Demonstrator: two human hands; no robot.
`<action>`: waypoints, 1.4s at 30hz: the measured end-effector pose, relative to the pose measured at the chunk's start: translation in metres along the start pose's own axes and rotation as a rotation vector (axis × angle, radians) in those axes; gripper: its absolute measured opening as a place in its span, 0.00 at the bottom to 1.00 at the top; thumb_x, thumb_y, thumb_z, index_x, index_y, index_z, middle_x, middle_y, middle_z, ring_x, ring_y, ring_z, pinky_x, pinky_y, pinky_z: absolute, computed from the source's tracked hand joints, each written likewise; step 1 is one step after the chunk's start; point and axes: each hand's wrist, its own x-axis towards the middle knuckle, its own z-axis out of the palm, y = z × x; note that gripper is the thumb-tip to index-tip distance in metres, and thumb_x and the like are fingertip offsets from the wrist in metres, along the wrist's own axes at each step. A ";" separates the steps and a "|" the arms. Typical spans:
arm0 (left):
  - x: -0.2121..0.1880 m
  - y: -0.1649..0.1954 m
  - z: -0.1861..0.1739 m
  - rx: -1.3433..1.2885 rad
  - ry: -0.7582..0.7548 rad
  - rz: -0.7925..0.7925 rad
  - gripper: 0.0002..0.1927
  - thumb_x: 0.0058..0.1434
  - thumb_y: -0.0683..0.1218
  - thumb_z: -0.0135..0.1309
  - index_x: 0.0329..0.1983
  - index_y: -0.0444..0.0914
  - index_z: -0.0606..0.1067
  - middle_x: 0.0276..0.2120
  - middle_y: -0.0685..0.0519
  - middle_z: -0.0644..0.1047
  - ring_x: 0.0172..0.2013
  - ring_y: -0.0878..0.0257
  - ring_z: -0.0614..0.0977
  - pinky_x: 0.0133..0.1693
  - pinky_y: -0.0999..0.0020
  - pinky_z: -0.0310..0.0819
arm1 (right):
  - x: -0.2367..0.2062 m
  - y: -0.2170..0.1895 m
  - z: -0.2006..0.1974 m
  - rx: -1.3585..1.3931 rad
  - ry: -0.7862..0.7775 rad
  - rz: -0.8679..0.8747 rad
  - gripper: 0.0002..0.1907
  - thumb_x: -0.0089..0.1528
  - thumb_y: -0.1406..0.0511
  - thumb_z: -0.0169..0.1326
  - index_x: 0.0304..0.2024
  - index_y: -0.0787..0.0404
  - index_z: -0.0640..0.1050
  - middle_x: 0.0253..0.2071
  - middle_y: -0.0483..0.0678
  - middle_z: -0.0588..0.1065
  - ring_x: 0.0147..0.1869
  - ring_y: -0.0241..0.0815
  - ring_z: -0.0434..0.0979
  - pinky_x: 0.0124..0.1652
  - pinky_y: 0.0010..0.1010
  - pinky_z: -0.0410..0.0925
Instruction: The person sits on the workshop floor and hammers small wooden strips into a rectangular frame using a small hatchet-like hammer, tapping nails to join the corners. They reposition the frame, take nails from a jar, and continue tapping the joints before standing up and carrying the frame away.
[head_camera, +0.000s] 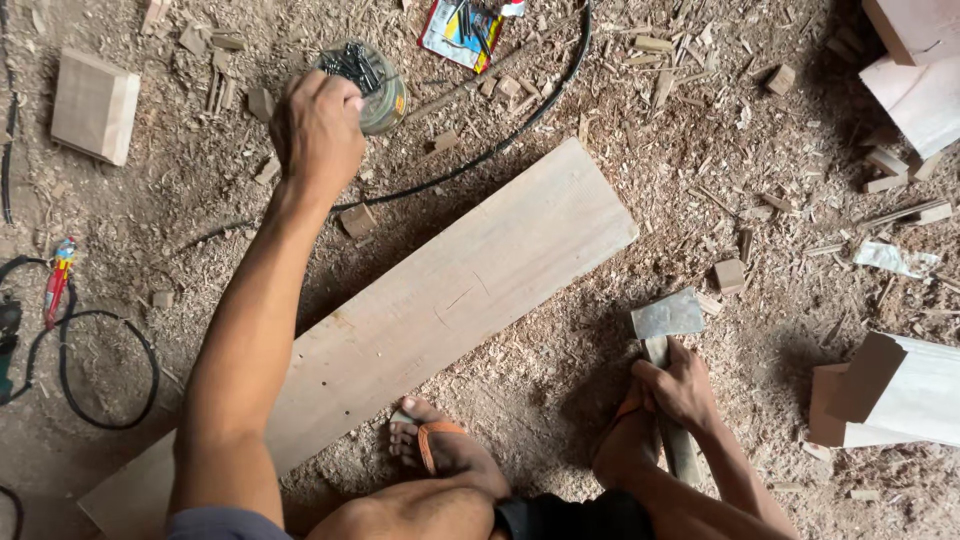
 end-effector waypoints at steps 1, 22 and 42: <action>0.003 -0.004 0.000 0.012 -0.013 -0.028 0.01 0.64 0.40 0.62 0.36 0.39 0.81 0.36 0.50 0.80 0.39 0.57 0.79 0.43 0.59 0.71 | 0.000 0.001 0.002 0.009 0.011 -0.024 0.17 0.51 0.54 0.58 0.30 0.59 0.70 0.21 0.49 0.72 0.21 0.41 0.68 0.21 0.37 0.67; -0.028 0.007 -0.007 -0.088 -0.044 -0.053 0.06 0.68 0.39 0.59 0.40 0.34 0.73 0.42 0.43 0.75 0.40 0.52 0.78 0.38 0.56 0.72 | -0.016 0.000 -0.001 0.042 0.068 0.001 0.16 0.51 0.56 0.58 0.31 0.61 0.74 0.19 0.49 0.78 0.19 0.39 0.73 0.19 0.32 0.69; -0.012 0.217 0.034 -0.855 0.138 0.229 0.09 0.72 0.46 0.58 0.41 0.35 0.81 0.37 0.51 0.82 0.35 0.63 0.83 0.35 0.70 0.78 | -0.025 -0.114 -0.088 0.081 0.176 -0.301 0.11 0.60 0.61 0.59 0.35 0.60 0.72 0.23 0.49 0.77 0.19 0.36 0.77 0.19 0.29 0.75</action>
